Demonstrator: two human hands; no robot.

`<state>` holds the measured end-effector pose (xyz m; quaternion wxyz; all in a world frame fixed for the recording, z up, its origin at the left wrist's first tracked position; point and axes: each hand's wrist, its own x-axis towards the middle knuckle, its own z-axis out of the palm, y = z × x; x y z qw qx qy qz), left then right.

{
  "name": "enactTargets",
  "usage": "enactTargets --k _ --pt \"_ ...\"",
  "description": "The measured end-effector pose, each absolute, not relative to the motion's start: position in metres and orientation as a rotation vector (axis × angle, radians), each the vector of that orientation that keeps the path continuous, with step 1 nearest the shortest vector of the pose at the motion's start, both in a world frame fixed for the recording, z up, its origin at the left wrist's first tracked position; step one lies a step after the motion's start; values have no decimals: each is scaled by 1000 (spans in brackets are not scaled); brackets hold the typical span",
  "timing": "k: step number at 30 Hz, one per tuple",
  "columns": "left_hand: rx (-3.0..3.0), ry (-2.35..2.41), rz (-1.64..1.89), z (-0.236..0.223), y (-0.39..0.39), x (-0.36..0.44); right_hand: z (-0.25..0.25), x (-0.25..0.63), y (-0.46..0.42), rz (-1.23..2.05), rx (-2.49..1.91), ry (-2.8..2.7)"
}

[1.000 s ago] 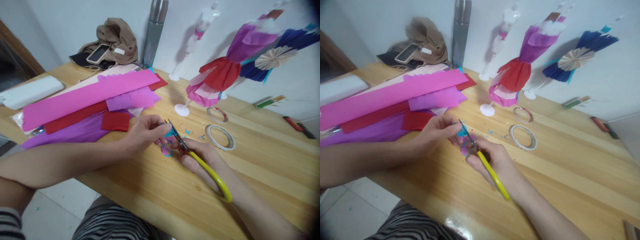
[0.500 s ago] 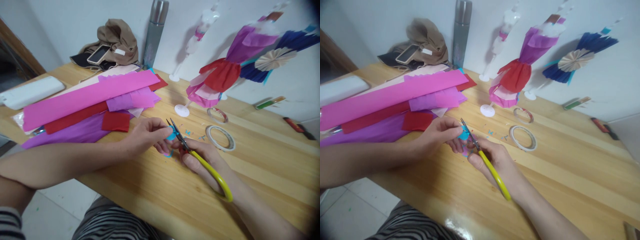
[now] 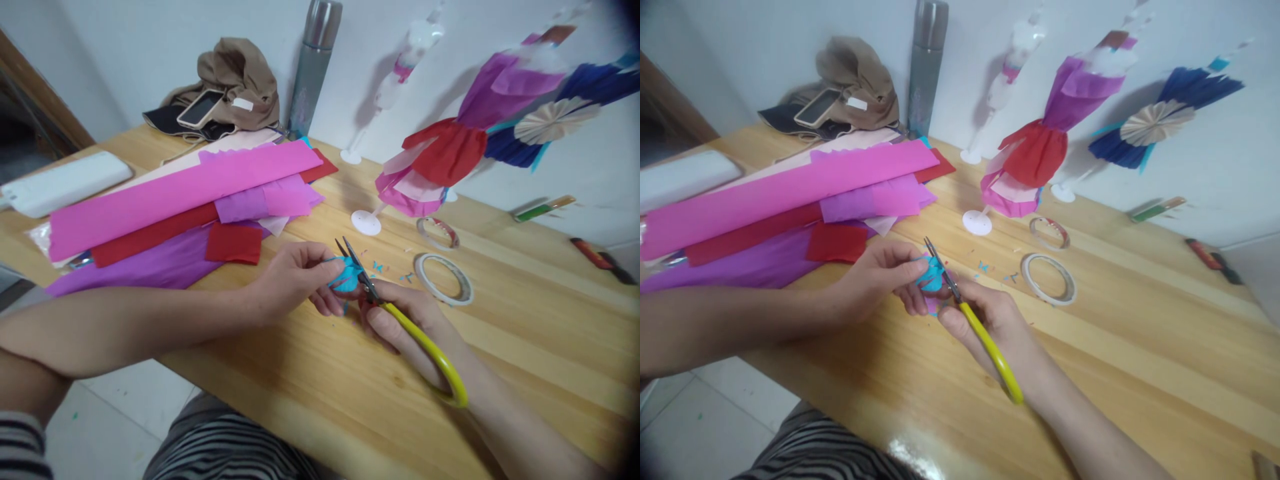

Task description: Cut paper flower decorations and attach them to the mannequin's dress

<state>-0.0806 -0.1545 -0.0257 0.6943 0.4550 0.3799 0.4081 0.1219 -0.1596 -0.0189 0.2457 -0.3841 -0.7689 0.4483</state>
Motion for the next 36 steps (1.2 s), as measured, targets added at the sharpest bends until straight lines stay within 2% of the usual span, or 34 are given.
enactTargets --k 11,19,23,29,36 --pt "1002 839 934 -25 -154 -81 -25 123 -161 1323 -1132 -2031" --pt "1032 864 947 -26 -152 -82 -17 129 -158 1272 -1078 -2116" --pt "1036 884 935 -25 -150 -81 -7 133 -151 1030 -1241 -2197" --pt "1142 954 904 -25 -144 -81 4 145 -137 399 -1822 -2418" --pt "1457 1053 577 -11 -126 -96 4 157 -133 247 -2011 -2681"
